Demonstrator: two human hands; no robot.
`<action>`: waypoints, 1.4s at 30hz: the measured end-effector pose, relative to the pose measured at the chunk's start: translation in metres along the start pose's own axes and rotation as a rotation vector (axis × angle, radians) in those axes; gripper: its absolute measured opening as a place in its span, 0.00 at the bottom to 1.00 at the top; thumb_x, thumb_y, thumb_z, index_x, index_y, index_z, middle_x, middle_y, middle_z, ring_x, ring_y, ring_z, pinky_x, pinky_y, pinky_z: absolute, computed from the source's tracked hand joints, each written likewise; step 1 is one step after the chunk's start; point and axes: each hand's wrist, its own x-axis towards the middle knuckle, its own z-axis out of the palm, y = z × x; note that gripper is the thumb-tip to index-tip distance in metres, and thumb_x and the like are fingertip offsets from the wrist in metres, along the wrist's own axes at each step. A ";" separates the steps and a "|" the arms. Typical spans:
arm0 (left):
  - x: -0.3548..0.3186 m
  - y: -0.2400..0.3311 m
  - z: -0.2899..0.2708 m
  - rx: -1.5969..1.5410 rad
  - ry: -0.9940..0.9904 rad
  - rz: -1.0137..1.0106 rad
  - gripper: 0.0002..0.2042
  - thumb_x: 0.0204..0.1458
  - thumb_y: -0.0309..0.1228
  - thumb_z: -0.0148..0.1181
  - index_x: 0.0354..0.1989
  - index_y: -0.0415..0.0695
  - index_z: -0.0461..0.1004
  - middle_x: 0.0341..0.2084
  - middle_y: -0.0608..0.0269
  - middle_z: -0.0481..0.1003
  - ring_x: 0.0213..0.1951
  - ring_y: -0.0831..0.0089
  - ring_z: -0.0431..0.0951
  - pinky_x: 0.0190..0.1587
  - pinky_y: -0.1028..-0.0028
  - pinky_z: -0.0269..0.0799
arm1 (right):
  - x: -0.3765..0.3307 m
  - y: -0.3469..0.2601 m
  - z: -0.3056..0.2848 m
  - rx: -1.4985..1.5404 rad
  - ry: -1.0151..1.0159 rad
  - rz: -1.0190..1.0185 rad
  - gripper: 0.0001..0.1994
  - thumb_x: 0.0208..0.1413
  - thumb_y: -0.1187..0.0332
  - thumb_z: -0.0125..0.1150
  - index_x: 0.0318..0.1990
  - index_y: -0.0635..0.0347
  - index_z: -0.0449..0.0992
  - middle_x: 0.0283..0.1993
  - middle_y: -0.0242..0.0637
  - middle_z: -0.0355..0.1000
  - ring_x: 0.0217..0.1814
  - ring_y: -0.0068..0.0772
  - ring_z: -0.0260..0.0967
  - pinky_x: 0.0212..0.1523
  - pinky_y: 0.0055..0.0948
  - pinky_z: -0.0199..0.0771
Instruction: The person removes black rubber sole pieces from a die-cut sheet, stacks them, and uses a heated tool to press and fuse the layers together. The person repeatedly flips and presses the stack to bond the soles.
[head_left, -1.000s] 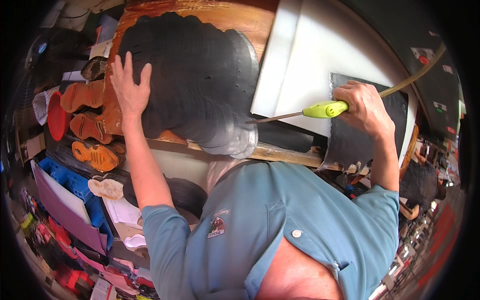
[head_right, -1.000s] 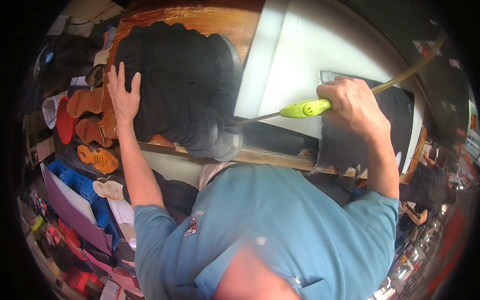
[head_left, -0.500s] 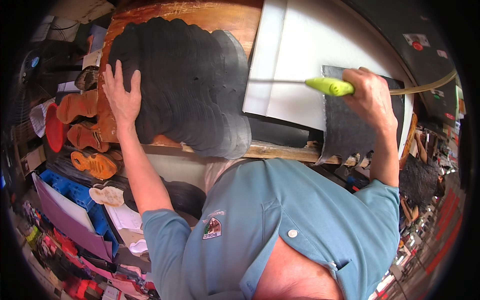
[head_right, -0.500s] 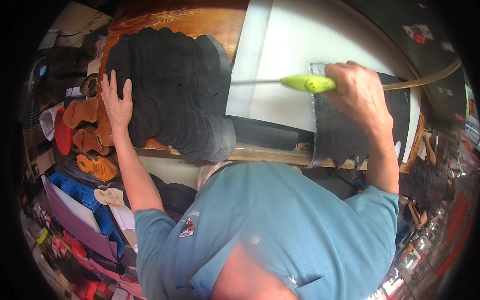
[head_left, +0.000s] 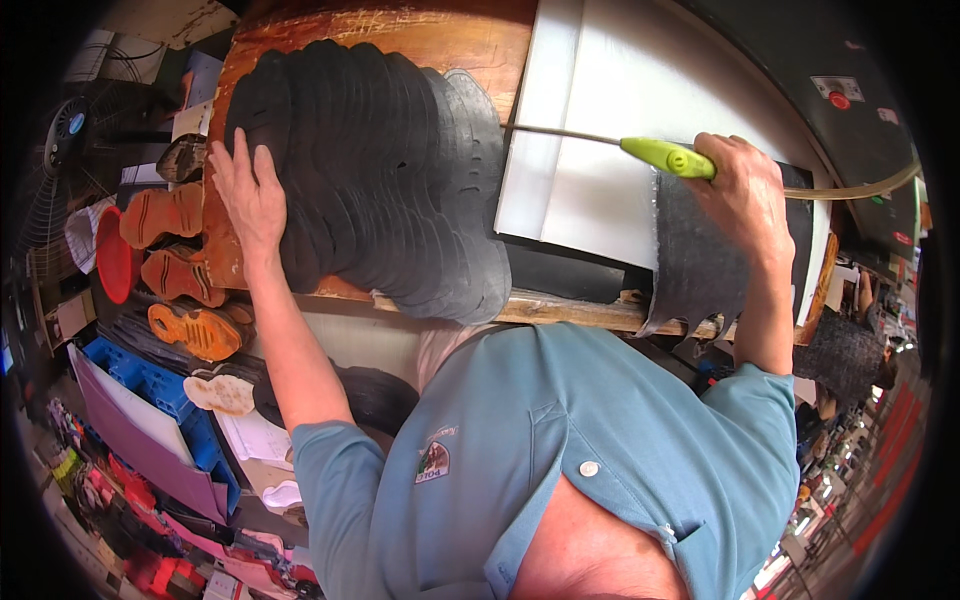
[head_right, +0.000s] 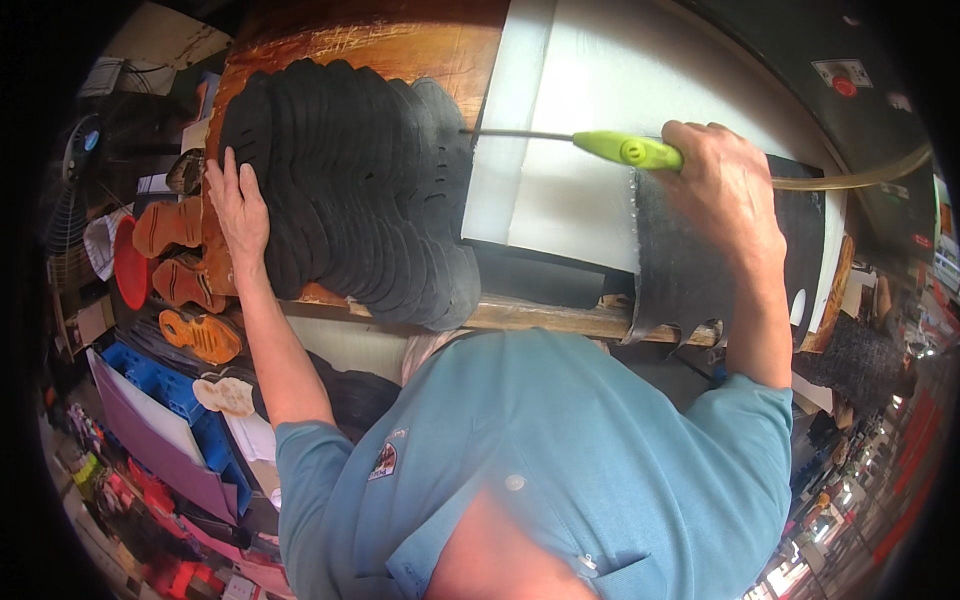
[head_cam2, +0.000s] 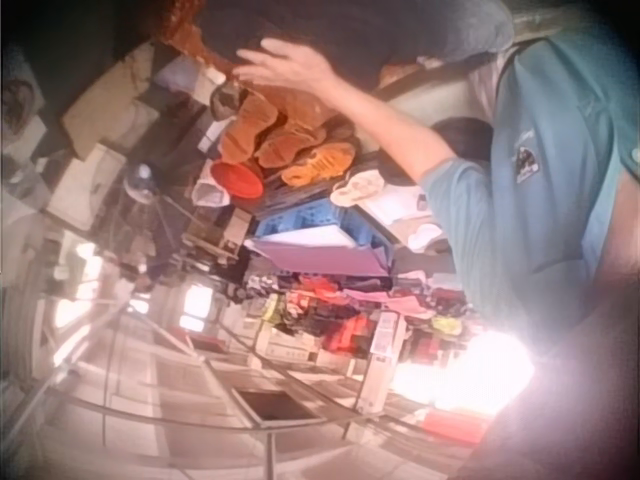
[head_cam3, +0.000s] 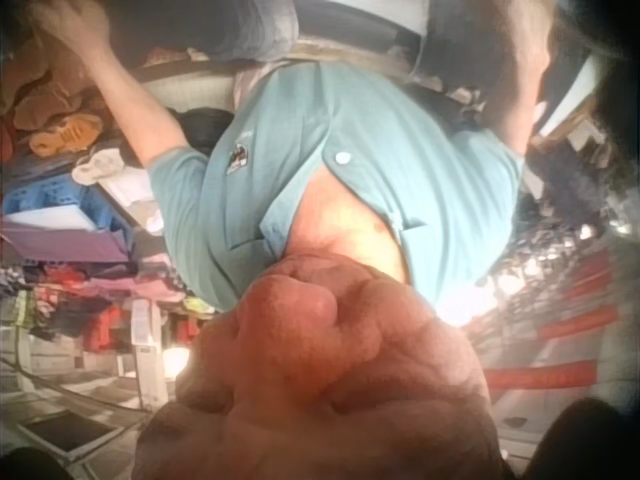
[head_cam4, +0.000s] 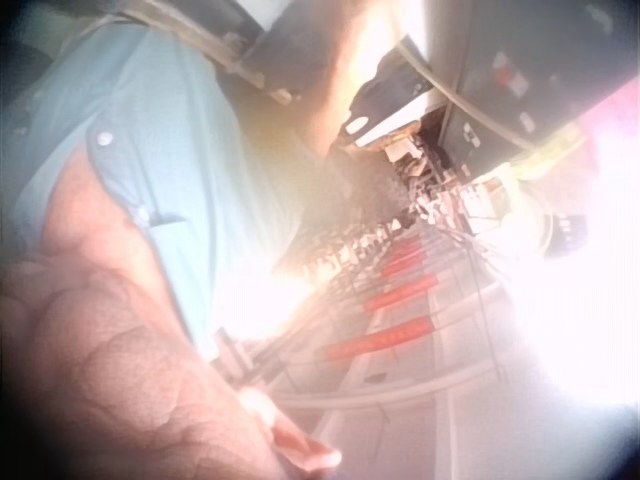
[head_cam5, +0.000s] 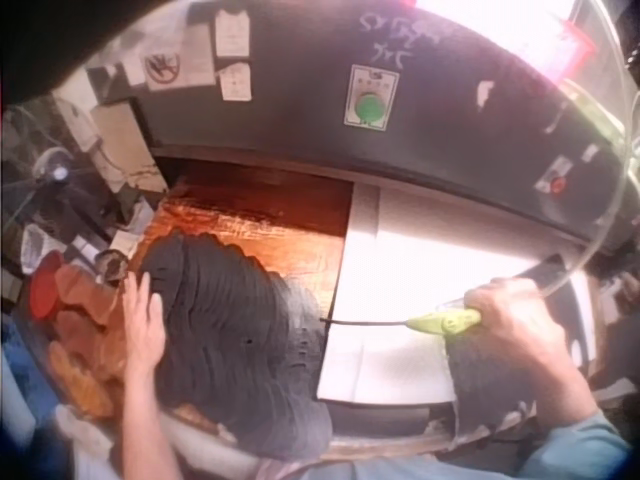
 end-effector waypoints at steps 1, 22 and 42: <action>0.000 -0.001 0.000 0.008 -0.016 -0.002 0.30 0.75 0.49 0.46 0.78 0.44 0.65 0.80 0.34 0.51 0.82 0.40 0.46 0.82 0.46 0.39 | 0.001 -0.001 0.000 -0.003 0.004 -0.016 0.12 0.49 0.68 0.77 0.34 0.58 0.76 0.32 0.41 0.77 0.40 0.48 0.78 0.42 0.46 0.78; 0.019 -0.029 -0.006 0.092 0.006 0.078 0.28 0.74 0.43 0.49 0.77 0.41 0.64 0.78 0.38 0.58 0.80 0.42 0.54 0.80 0.45 0.45 | 0.161 -0.093 0.039 0.382 0.153 -0.088 0.14 0.62 0.55 0.72 0.40 0.58 0.83 0.30 0.49 0.80 0.35 0.59 0.78 0.38 0.51 0.77; 0.017 -0.009 -0.008 -0.146 0.043 0.023 0.24 0.71 0.34 0.56 0.74 0.42 0.70 0.76 0.46 0.65 0.78 0.51 0.62 0.77 0.60 0.58 | 0.057 -0.008 0.012 0.097 -0.072 -0.171 0.08 0.55 0.67 0.71 0.34 0.58 0.78 0.31 0.43 0.78 0.40 0.53 0.78 0.40 0.51 0.75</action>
